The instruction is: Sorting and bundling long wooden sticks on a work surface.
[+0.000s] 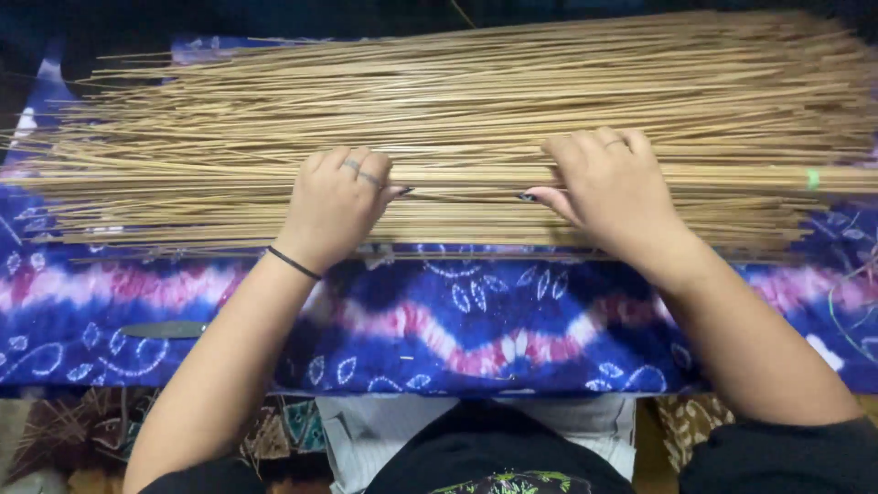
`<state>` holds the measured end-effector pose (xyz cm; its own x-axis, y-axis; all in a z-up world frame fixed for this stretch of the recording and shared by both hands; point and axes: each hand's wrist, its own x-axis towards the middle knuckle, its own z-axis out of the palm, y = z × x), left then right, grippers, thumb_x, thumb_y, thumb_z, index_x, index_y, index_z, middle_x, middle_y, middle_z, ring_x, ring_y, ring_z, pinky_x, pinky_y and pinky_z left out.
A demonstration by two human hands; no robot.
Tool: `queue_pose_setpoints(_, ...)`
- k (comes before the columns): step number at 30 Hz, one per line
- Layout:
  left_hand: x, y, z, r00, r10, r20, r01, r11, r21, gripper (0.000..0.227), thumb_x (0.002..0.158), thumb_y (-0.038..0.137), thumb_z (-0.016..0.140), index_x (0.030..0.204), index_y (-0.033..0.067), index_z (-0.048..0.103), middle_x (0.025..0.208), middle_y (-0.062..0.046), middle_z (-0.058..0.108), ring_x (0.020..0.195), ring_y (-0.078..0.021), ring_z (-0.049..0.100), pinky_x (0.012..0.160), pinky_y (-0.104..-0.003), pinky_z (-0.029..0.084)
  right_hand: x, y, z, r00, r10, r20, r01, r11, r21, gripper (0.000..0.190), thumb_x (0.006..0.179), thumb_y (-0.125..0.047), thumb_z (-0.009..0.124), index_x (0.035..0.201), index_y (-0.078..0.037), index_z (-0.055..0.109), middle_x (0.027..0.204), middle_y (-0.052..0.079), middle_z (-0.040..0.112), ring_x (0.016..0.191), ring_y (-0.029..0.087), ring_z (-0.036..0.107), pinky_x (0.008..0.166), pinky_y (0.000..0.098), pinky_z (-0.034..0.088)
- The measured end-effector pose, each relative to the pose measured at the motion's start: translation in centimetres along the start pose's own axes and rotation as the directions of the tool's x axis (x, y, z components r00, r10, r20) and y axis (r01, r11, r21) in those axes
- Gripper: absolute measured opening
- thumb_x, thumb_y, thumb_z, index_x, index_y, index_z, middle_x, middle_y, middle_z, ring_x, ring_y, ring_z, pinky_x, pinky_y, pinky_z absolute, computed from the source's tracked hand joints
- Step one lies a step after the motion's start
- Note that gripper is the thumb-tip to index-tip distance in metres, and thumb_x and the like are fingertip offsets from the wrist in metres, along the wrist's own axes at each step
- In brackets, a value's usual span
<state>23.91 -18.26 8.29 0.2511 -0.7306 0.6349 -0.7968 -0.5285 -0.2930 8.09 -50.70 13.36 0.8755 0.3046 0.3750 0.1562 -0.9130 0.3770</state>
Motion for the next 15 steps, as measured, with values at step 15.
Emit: queue_pose_setpoints(15, 8.2, -4.4, 9.1, 0.988, 0.112, 0.104, -0.113, 0.994, 0.004, 0.051, 0.083, 0.045, 0.078, 0.118, 0.0121, 0.061, 0.105, -0.004, 0.062, 0.107, -0.0232, 0.061, 0.094, -0.037, 0.046, 7.3, 7.9, 8.5, 1.000, -0.014, 0.009, 0.012, 0.988, 0.153, 0.029, 0.093, -0.029, 0.070, 0.119, -0.020, 0.062, 0.096, 0.001, 0.061, 0.099, 0.024, 0.064, 0.083, 0.0386, 0.050)
